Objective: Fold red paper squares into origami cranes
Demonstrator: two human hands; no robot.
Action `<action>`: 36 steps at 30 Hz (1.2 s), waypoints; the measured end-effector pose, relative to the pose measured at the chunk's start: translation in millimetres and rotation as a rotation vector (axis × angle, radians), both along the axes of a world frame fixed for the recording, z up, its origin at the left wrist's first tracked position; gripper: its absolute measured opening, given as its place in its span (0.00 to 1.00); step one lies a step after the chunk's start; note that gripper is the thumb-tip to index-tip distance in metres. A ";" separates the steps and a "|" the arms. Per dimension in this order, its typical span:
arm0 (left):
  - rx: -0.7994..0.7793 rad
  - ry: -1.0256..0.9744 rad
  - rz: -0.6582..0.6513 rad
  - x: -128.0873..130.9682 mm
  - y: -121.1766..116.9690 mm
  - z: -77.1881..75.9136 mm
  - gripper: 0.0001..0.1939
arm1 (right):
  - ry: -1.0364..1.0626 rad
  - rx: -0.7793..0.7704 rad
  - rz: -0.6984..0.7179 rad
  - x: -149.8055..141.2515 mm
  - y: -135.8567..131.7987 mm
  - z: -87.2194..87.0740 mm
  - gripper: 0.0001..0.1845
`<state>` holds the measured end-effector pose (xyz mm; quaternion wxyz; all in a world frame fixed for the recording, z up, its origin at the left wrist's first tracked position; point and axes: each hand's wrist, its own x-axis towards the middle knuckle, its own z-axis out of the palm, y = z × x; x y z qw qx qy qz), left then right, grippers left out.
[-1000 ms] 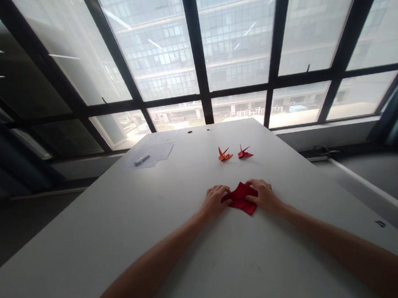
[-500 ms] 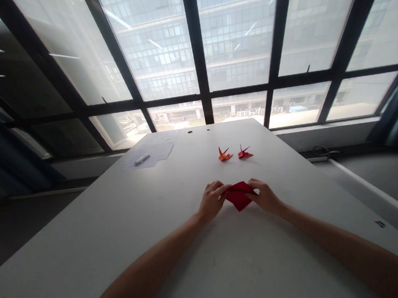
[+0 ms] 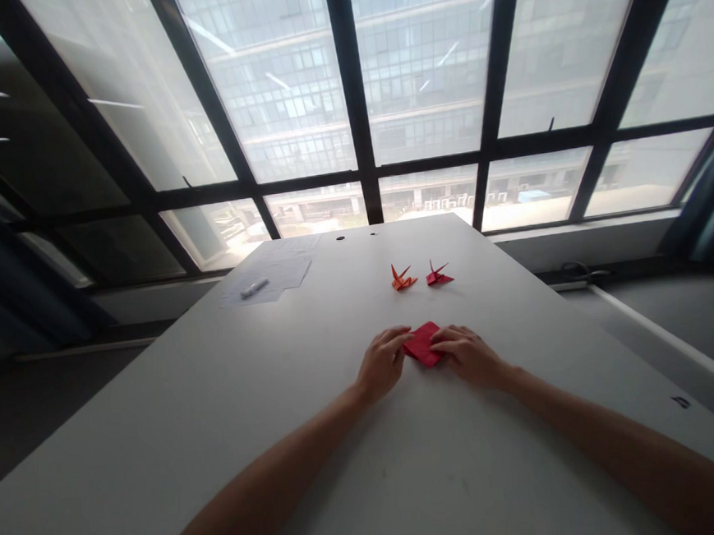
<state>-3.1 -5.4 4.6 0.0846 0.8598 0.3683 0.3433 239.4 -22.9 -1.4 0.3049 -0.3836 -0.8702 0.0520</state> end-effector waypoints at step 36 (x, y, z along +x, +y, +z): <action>-0.241 0.183 -0.169 -4.9 12.5 -8.5 0.36 | 0.200 -0.109 -0.101 11.2 24.2 -20.3 0.23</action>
